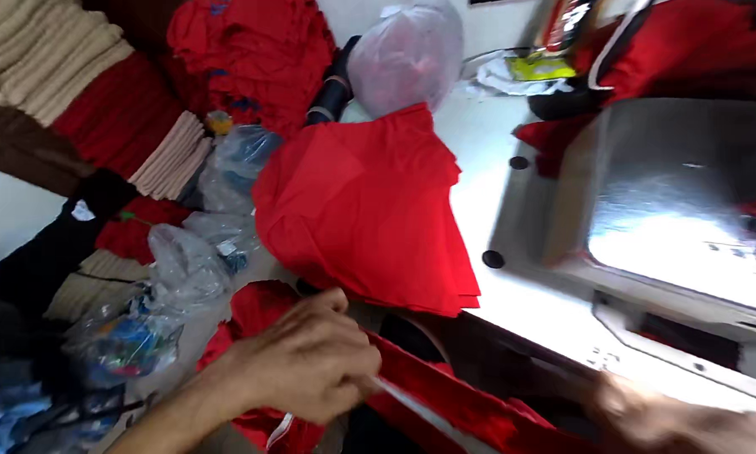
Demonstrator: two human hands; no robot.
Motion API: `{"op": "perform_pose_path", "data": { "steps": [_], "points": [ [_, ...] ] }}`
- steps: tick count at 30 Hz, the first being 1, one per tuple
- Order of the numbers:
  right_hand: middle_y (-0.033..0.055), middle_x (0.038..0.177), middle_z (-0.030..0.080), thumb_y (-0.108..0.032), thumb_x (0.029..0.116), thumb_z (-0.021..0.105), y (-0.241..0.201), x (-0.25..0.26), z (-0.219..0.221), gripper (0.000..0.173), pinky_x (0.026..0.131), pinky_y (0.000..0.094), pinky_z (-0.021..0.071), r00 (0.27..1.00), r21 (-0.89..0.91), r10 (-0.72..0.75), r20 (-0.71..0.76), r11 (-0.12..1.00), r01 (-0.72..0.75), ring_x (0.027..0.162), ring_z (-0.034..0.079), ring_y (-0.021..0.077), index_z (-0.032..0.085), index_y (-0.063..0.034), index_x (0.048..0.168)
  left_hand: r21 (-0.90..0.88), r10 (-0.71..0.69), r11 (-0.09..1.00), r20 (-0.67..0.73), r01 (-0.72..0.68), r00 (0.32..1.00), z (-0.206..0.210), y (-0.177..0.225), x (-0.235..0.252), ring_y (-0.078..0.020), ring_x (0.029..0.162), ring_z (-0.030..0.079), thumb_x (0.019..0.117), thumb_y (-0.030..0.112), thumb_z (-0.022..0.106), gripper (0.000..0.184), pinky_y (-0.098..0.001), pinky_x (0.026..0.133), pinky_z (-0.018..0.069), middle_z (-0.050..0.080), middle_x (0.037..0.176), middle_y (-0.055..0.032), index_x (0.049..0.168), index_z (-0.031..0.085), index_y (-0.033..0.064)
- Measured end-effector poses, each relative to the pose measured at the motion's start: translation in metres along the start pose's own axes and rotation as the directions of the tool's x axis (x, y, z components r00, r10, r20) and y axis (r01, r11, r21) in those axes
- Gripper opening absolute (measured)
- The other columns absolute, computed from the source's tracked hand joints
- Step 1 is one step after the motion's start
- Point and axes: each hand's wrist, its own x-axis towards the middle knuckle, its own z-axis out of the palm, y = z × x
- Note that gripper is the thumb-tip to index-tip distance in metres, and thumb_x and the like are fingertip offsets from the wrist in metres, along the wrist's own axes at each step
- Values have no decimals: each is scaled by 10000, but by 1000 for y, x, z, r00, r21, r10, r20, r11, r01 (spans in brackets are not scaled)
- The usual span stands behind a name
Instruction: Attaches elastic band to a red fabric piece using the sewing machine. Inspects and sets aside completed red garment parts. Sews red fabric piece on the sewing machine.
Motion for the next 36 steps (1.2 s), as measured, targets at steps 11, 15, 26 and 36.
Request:
{"op": "perform_pose_path", "data": {
  "steps": [11,15,26,36],
  "points": [
    [32,808,689,-214,1037,541,62,175,97,208,635,370,451,897,-896,-426,117,344,280,726,651,197,710,-102,993,763,-172,152,-605,628,777,-42,7,-234,-350,671,629,988,247,528,297,-503,674,482,611,687,-156,821,615,18],
    [40,1085,761,-18,957,587,84,198,152,263,798,379,507,890,-872,-415,190,344,347,1020,709,174,737,-114,1150,659,-311,-40,-723,751,617,9,54,-249,-380,697,648,984,215,517,286,-540,681,485,634,727,-186,837,639,3],
    [138,1379,659,82,945,525,251,64,229,425,1150,620,354,894,-652,194,403,747,132,1344,578,327,678,-49,1320,248,-982,-19,-189,969,29,300,116,-164,-450,1267,606,948,142,616,545,-646,994,464,602,1410,-255,1436,529,-84],
    [59,1346,690,-85,987,549,236,25,178,337,1096,530,477,973,-519,173,155,852,-68,1310,614,259,722,-109,1275,215,-900,358,-179,908,398,258,114,-156,-411,1149,692,944,37,612,334,-525,853,601,676,1313,-217,1262,701,-12]
  ]
}}
